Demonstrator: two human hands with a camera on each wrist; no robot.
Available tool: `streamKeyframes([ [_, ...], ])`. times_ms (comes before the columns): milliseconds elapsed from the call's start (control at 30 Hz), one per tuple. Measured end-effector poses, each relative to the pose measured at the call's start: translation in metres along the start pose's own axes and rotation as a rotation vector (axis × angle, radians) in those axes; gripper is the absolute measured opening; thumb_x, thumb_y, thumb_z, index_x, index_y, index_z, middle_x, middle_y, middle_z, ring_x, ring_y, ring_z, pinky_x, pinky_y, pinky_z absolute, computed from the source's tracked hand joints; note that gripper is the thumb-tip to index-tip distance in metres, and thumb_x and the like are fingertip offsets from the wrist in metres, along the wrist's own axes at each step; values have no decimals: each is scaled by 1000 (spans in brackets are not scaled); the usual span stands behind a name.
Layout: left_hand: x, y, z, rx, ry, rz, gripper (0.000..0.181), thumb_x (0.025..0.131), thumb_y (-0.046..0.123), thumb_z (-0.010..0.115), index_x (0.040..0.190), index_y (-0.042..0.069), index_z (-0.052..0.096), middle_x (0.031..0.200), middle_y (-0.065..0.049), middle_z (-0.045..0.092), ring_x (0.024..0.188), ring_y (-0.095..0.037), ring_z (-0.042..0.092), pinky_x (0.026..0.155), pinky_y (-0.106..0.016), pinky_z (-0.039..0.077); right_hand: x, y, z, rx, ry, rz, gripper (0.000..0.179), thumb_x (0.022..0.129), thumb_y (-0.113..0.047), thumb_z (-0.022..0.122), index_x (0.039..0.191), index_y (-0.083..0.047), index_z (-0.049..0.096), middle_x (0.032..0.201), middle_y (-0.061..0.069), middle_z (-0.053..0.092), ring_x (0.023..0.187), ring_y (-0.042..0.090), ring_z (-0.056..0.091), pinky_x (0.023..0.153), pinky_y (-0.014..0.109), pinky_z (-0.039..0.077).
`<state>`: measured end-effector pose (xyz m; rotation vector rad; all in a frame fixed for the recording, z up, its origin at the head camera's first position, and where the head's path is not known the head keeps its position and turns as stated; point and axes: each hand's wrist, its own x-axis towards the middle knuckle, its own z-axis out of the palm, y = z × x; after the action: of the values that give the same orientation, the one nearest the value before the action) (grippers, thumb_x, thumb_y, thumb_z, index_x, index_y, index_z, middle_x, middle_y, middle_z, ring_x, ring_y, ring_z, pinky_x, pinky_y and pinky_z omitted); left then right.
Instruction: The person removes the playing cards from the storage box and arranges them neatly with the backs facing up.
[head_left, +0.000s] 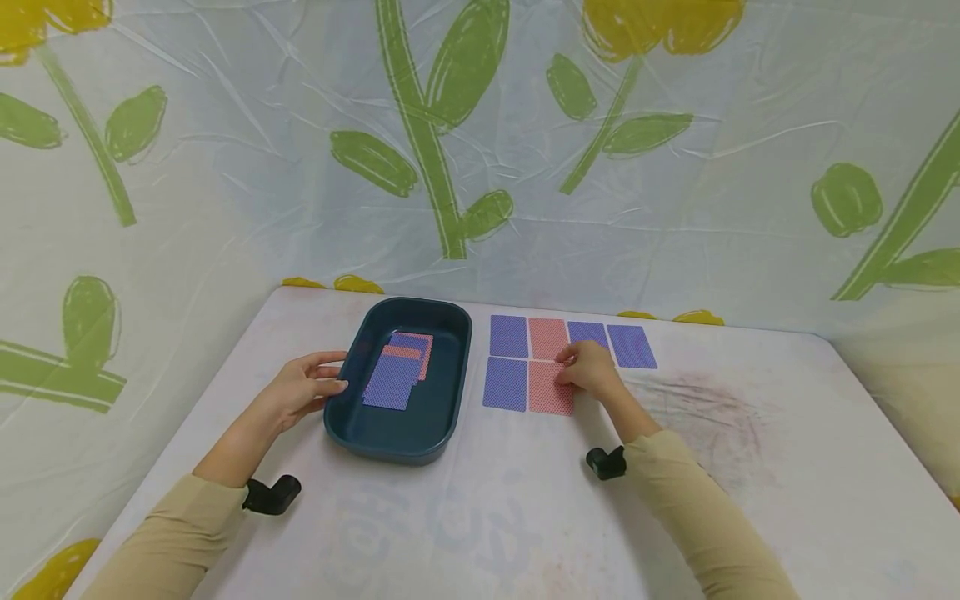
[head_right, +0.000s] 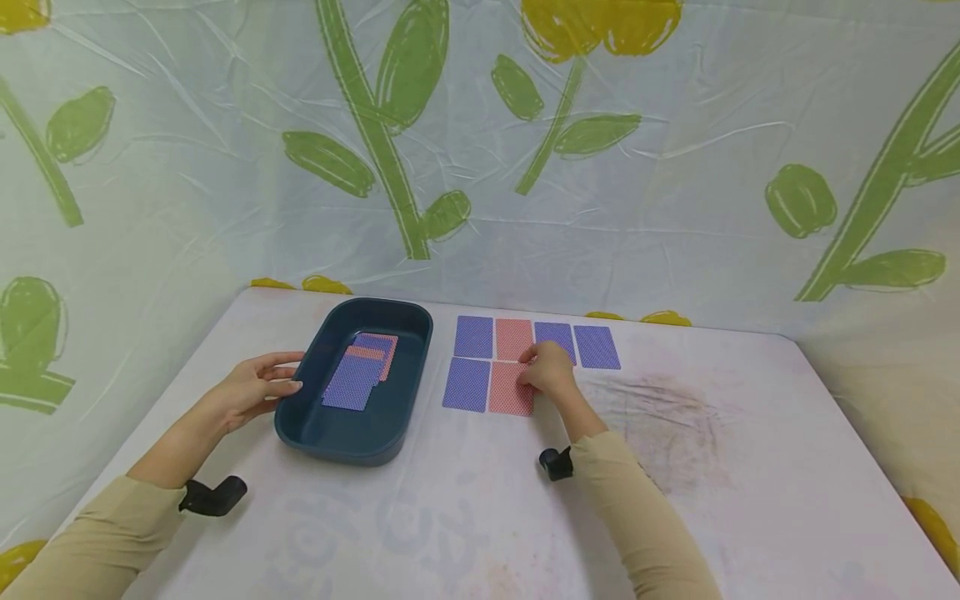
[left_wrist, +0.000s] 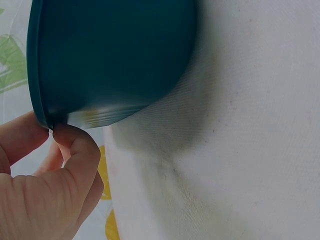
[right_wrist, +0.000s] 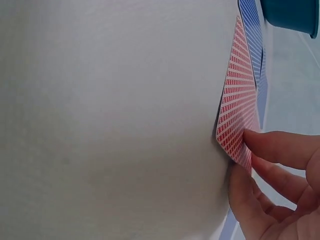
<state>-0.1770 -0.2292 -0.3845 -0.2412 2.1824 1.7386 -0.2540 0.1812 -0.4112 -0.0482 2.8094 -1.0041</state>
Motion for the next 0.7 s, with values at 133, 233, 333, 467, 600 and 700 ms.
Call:
streamKeyframes([
  [133,-1,1,0,0,4,0,59,91,1,56,143,0,30,130,-24,40,102,-25,53,82,-28,49,0,-4,0,-91,19,-5,31,67,-6,76,96,3,69,68,4,58,59,13,50,56,26,39],
  [233,-1,2,0,0,6,-1,59,91,1,56,143,0,30,128,-23,41,97,-22,53,80,-26,49,1,-8,-1,-46,-10,29,28,70,-5,74,96,3,67,70,5,57,55,13,51,52,25,42],
  [333,-2,2,0,-2,9,-6,58,91,1,56,143,0,31,125,-21,41,92,-18,53,77,-24,49,3,-14,-4,31,-48,67,29,73,-4,72,101,2,65,79,7,57,60,14,52,54,25,46],
  [467,-1,1,0,-3,7,-4,58,90,2,57,143,0,31,124,-21,42,91,-16,53,76,-24,48,6,-28,-7,140,-103,91,33,78,-4,70,109,2,60,91,11,55,73,20,54,65,31,51],
  [600,0,0,0,-7,8,-3,59,90,2,58,143,0,31,126,-21,41,91,-16,53,78,-25,49,8,-43,-8,256,-150,77,35,81,-1,67,114,4,56,92,11,53,77,22,55,74,37,52],
  [700,0,-1,0,-13,3,4,60,90,2,58,143,0,30,127,-22,41,91,-16,54,79,-26,49,8,-56,-9,321,-184,49,38,82,0,66,117,6,54,91,11,51,77,23,55,78,41,51],
])
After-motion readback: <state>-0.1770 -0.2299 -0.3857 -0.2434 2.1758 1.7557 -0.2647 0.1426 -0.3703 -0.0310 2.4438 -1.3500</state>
